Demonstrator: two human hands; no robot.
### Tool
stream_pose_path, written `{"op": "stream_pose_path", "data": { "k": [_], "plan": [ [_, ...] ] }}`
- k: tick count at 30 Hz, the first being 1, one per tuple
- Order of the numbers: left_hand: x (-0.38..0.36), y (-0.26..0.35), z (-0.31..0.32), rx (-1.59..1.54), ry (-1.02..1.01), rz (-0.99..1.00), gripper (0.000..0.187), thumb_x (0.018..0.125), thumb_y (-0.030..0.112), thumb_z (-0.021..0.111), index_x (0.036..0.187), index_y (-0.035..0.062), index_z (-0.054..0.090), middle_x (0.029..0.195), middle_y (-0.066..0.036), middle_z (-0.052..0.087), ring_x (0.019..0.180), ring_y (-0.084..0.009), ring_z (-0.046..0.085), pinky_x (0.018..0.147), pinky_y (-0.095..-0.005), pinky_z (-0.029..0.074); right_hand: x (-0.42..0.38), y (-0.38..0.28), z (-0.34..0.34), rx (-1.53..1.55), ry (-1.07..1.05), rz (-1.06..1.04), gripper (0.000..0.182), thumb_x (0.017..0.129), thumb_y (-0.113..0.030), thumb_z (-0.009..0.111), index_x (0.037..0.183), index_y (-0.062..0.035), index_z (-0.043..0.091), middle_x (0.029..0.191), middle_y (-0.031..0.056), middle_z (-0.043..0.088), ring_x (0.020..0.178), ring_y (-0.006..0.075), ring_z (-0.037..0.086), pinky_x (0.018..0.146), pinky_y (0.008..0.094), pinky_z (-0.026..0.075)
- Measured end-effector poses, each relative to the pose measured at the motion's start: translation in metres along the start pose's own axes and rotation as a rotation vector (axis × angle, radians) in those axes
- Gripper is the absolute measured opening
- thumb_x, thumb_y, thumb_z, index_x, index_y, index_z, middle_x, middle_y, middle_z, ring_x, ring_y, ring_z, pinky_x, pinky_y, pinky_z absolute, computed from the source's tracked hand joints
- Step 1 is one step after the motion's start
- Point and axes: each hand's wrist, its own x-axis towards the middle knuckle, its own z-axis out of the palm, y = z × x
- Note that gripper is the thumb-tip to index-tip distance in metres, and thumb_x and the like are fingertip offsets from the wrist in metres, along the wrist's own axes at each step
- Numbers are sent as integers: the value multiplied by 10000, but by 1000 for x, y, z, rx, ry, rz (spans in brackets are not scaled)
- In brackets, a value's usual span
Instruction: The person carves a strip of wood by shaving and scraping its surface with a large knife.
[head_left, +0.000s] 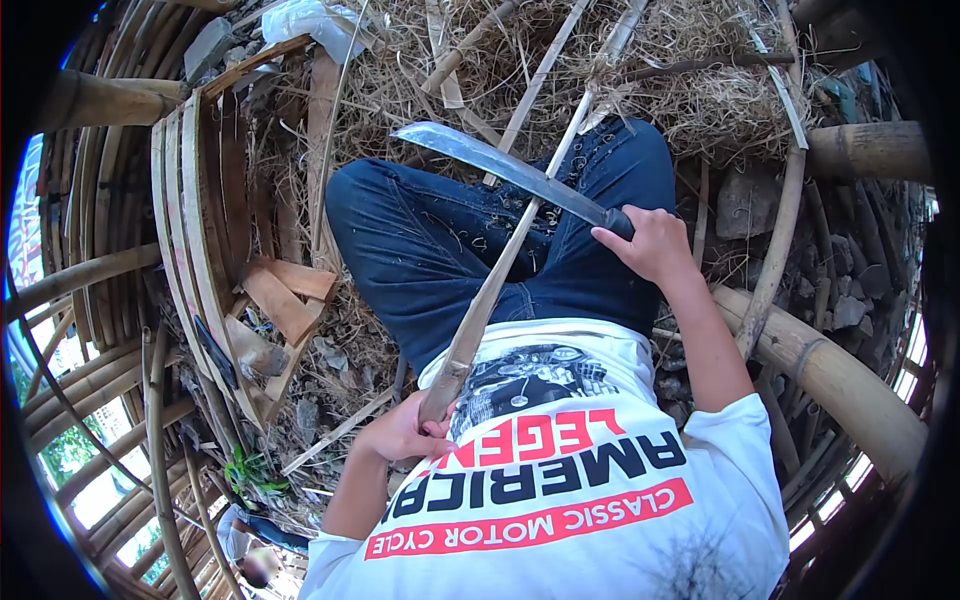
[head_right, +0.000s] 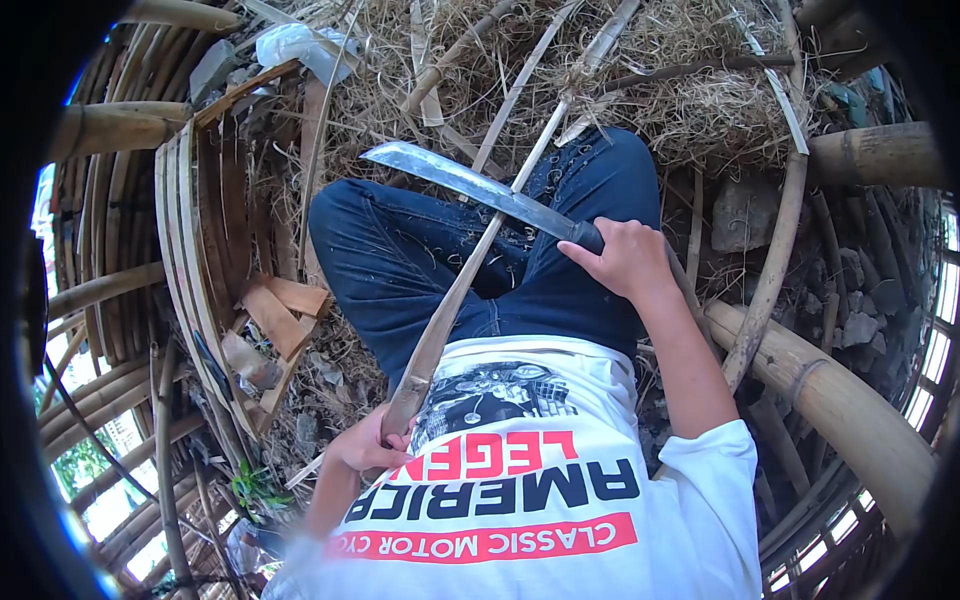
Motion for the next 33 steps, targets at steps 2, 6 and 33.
{"op": "stream_pose_path", "data": {
  "k": [2, 6, 33],
  "plan": [
    [-3, -2, -1, 12, -10, 2, 453, 680, -37, 748, 1029, 68, 479, 816, 70, 447, 662, 4, 372, 580, -184, 307, 3, -1, -2, -3, -16, 6, 688, 827, -716, 579, 774, -38, 687, 739, 211, 689, 762, 387, 696, 695, 486, 556],
    [-14, -9, 0, 42, -5, -11, 452, 704, -38, 735, 1056, 66, 473, 833, 71, 441, 675, 2, 356, 593, -178, 303, 33, 24, -16, 72, 44, 199, 666, 845, -693, 571, 806, -42, 707, 817, 241, 697, 847, 415, 688, 743, 500, 545],
    [-16, -13, -17, -61, -103, 40, 449, 740, -4, 786, 997, 104, 434, 757, 101, 382, 656, 11, 326, 614, -175, 287, 66, 43, -15, -45, 167, 263, 654, 849, -696, 565, 890, -61, 718, 874, 241, 710, 888, 416, 692, 803, 507, 541]
  ]
}}
